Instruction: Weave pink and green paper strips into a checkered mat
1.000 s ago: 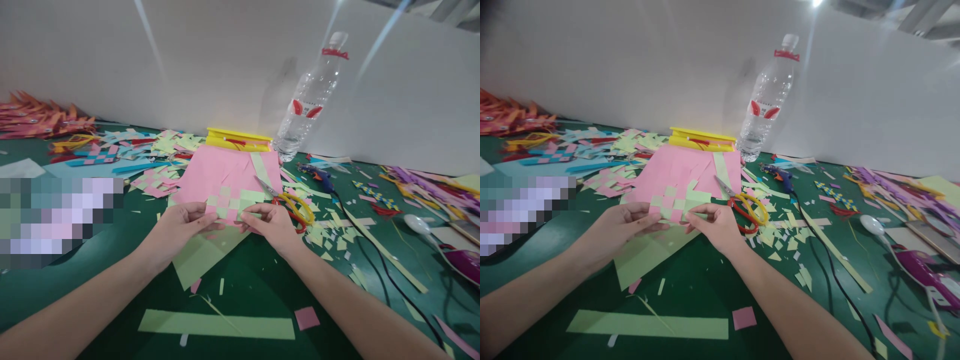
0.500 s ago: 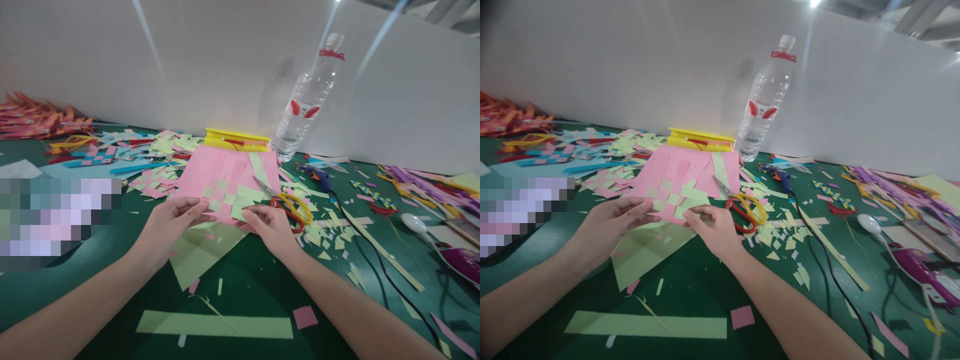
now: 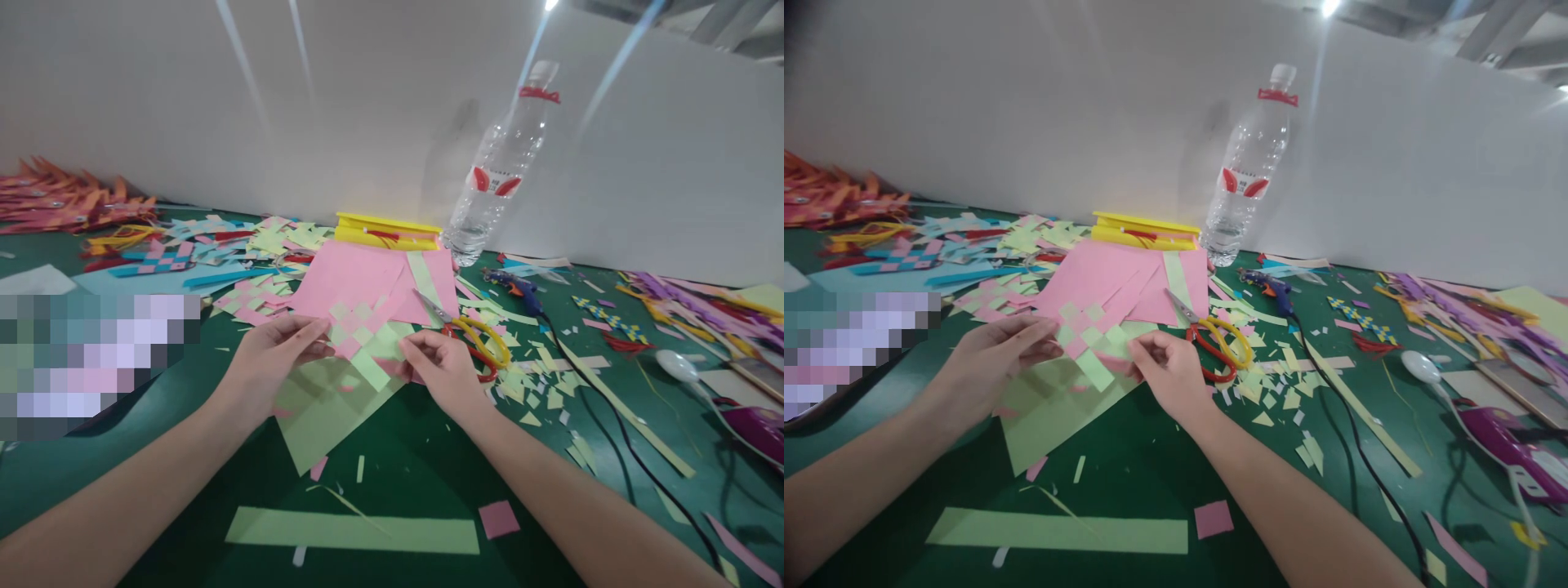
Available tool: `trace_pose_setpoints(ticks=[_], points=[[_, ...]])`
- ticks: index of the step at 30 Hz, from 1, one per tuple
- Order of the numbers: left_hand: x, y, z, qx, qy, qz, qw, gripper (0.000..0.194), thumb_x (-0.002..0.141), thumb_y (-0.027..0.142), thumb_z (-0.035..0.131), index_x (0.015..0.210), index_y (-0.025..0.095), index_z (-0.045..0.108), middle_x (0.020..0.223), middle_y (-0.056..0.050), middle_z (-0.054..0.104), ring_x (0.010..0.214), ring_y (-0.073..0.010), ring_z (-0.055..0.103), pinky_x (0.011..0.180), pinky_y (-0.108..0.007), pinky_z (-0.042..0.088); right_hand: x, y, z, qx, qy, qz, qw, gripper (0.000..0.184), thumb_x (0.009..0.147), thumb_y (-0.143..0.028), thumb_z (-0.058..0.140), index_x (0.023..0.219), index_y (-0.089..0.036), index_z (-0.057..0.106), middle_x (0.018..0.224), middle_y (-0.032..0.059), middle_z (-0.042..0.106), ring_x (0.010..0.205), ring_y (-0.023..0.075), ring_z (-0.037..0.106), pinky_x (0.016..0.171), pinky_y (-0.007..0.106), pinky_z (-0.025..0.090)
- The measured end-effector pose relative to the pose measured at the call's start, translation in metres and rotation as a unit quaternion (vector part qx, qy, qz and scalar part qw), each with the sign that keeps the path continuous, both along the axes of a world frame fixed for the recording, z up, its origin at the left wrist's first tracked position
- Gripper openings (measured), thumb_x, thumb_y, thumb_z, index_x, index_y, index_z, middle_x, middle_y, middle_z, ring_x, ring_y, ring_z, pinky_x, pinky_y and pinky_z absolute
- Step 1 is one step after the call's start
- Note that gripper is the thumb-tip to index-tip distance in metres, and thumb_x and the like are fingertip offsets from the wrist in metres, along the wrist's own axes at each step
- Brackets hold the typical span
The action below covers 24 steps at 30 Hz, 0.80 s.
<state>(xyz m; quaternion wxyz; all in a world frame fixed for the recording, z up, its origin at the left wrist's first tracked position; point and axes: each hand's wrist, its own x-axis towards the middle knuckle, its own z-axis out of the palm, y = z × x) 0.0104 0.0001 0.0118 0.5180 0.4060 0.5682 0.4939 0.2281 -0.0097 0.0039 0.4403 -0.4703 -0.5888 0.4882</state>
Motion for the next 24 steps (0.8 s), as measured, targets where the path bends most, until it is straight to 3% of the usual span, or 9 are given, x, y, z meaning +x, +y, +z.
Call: trace_pose_setpoints(ticks=[4,7,12,15,17,21,23,24], points=[[-0.003,0.005,-0.004,0.018,0.023,-0.008,1.000,0.034,0.065,0.048,0.077,0.078,0.018,0.069,0.074,-0.001,0.067,0.069,-0.0159,0.065,0.071,-0.027,0.055,0.000,-0.003,0.002,0.093,-0.127,0.012,0.988,0.026,0.085,-0.041,0.053,0.071,-0.020,0.061,0.054,-0.0016,0.057,0.050,0.0110,0.052,0.051,0.025,0.041],[-0.005,0.005,-0.003,0.045,0.058,-0.023,0.997,0.033,0.068,0.049,0.074,0.065,0.018,0.063,0.065,0.001,0.062,0.062,-0.0128,0.059,0.065,-0.022,0.051,0.000,-0.002,0.001,0.148,-0.202,0.002,0.968,0.027,0.086,-0.038,0.051,0.066,-0.021,0.057,0.055,-0.0017,0.054,0.050,0.0112,0.048,0.050,0.025,0.035],[-0.007,0.004,0.003,0.118,0.191,-0.029,0.974,0.041,0.083,0.050,0.051,0.056,0.020,0.055,0.049,0.002,0.051,0.045,-0.0118,0.046,0.048,-0.023,0.038,0.001,0.002,-0.005,0.261,-0.374,-0.011,0.890,0.038,0.088,-0.036,0.047,0.054,-0.021,0.046,0.047,-0.0023,0.046,0.047,0.0113,0.041,0.061,0.030,0.033],[-0.004,-0.001,0.001,0.204,0.360,-0.058,0.909,0.039,0.086,0.044,0.044,0.057,0.020,0.057,0.048,0.002,0.049,0.045,-0.0126,0.043,0.047,-0.024,0.032,0.002,0.003,-0.005,0.289,-0.429,-0.018,0.855,0.041,0.091,-0.036,0.043,0.054,-0.021,0.043,0.046,-0.0021,0.045,0.046,0.0115,0.039,0.066,0.031,0.033],[0.002,-0.008,-0.001,0.264,0.455,-0.081,0.847,0.036,0.085,0.038,0.044,0.056,0.020,0.056,0.047,0.002,0.048,0.044,-0.0126,0.039,0.047,-0.026,0.028,0.002,0.002,-0.005,0.300,-0.437,-0.020,0.848,0.039,0.092,-0.034,0.041,0.055,-0.021,0.042,0.047,-0.0021,0.045,0.047,0.0119,0.040,0.066,0.031,0.032],[0.017,-0.020,0.001,0.397,0.551,-0.168,0.715,0.029,0.087,0.029,0.047,0.063,0.021,0.063,0.060,-0.003,0.062,0.057,-0.0168,0.054,0.058,-0.028,0.035,0.002,0.003,-0.007,0.335,-0.431,-0.018,0.838,0.037,0.090,-0.028,0.043,0.054,-0.021,0.039,0.046,-0.0032,0.043,0.047,0.0123,0.040,0.065,0.029,0.032],[0.021,-0.013,0.009,0.376,0.602,-0.171,0.683,0.027,0.087,0.029,0.046,0.069,0.022,0.066,0.061,-0.004,0.064,0.059,-0.0188,0.057,0.058,-0.029,0.036,0.001,0.004,-0.009,0.334,-0.420,-0.010,0.844,0.037,0.089,-0.026,0.044,0.053,-0.021,0.037,0.046,-0.0035,0.042,0.047,0.0123,0.039,0.065,0.029,0.033],[0.019,-0.004,0.015,0.342,0.622,-0.147,0.689,0.028,0.087,0.029,0.045,0.071,0.022,0.066,0.062,-0.004,0.064,0.058,-0.0190,0.057,0.056,-0.029,0.035,0.001,0.004,-0.010,0.328,-0.413,-0.005,0.850,0.037,0.089,-0.026,0.044,0.053,-0.021,0.035,0.046,-0.0038,0.041,0.047,0.0119,0.038,0.064,0.028,0.033]])
